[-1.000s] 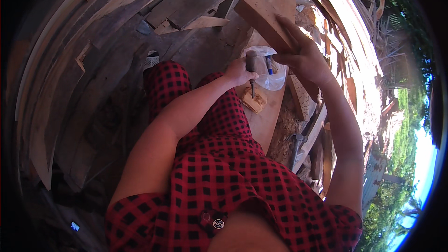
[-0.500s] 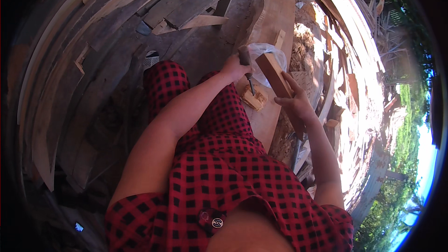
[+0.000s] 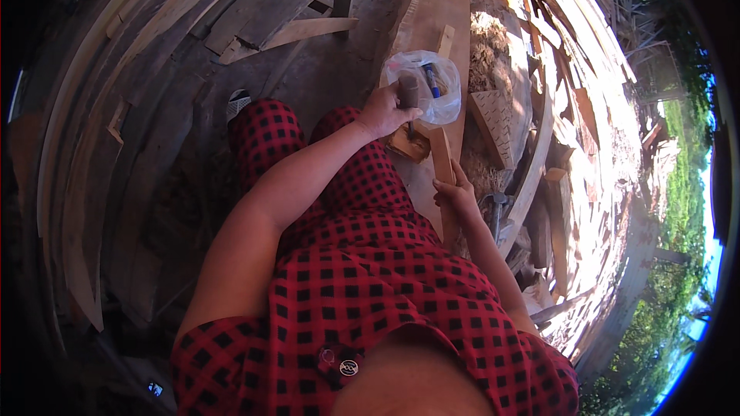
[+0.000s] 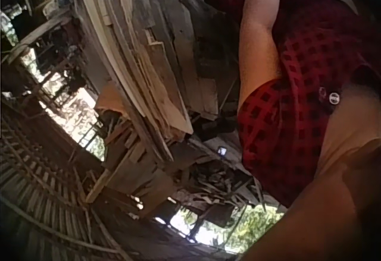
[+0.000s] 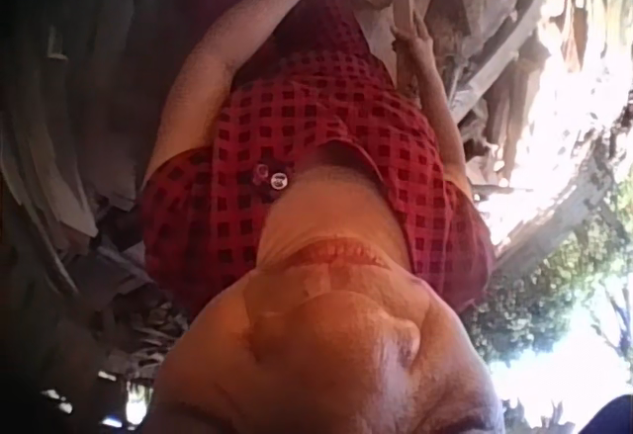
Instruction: Carving or chiseling a piece of wood in a workshop setting.
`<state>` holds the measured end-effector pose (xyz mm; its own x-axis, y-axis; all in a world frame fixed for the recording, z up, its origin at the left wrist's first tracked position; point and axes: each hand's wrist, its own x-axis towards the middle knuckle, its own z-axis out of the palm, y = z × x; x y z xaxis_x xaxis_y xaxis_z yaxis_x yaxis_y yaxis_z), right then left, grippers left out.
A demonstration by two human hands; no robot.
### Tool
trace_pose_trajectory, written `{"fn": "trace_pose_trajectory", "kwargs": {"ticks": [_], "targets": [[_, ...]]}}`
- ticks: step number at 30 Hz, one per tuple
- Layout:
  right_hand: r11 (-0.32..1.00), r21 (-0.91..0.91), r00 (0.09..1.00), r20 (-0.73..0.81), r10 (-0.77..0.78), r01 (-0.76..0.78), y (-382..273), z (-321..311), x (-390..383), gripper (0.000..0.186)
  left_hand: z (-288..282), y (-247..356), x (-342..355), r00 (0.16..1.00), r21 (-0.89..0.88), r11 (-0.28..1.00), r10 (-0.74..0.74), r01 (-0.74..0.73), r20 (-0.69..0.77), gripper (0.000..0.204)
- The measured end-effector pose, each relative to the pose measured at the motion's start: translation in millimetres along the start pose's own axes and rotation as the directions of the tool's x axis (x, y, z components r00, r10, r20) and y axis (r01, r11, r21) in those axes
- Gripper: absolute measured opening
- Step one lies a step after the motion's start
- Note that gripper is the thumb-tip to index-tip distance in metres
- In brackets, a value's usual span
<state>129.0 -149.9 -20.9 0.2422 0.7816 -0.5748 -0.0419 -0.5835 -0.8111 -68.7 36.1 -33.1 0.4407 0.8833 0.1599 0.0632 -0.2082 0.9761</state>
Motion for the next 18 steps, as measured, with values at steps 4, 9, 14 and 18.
{"fn": "trace_pose_trajectory", "kwargs": {"ticks": [4, 9, 14, 18], "targets": [[0.998, -0.067, 0.999, -0.036, -0.021, 0.018, 2.6, -2.3, 2.2, 0.082, 2.7, 18.4, 0.8, 0.987, 0.164, 0.986, -0.056, 0.031, 0.152, 0.038], [0.927, -0.1, 0.917, -0.142, -0.374, 0.362, -47.0, -3.3, -13.2, 0.084, 12.7, 7.2, -0.2, 0.98, 0.041, 0.999, 0.008, -0.016, 0.198, 0.043], [0.73, -0.134, 0.697, -0.225, -0.681, 0.67, -130.3, 28.2, -80.4, 0.085, 24.3, 9.7, -10.6, 0.969, 0.065, 0.984, 0.151, -0.167, 0.196, 0.045], [0.667, -0.561, 0.828, 0.062, -0.557, 0.491, -118.0, 20.1, -79.2, 0.088, 43.1, -2.4, -9.9, 0.953, 0.064, 0.975, 0.191, -0.212, 0.236, 0.042]]}}
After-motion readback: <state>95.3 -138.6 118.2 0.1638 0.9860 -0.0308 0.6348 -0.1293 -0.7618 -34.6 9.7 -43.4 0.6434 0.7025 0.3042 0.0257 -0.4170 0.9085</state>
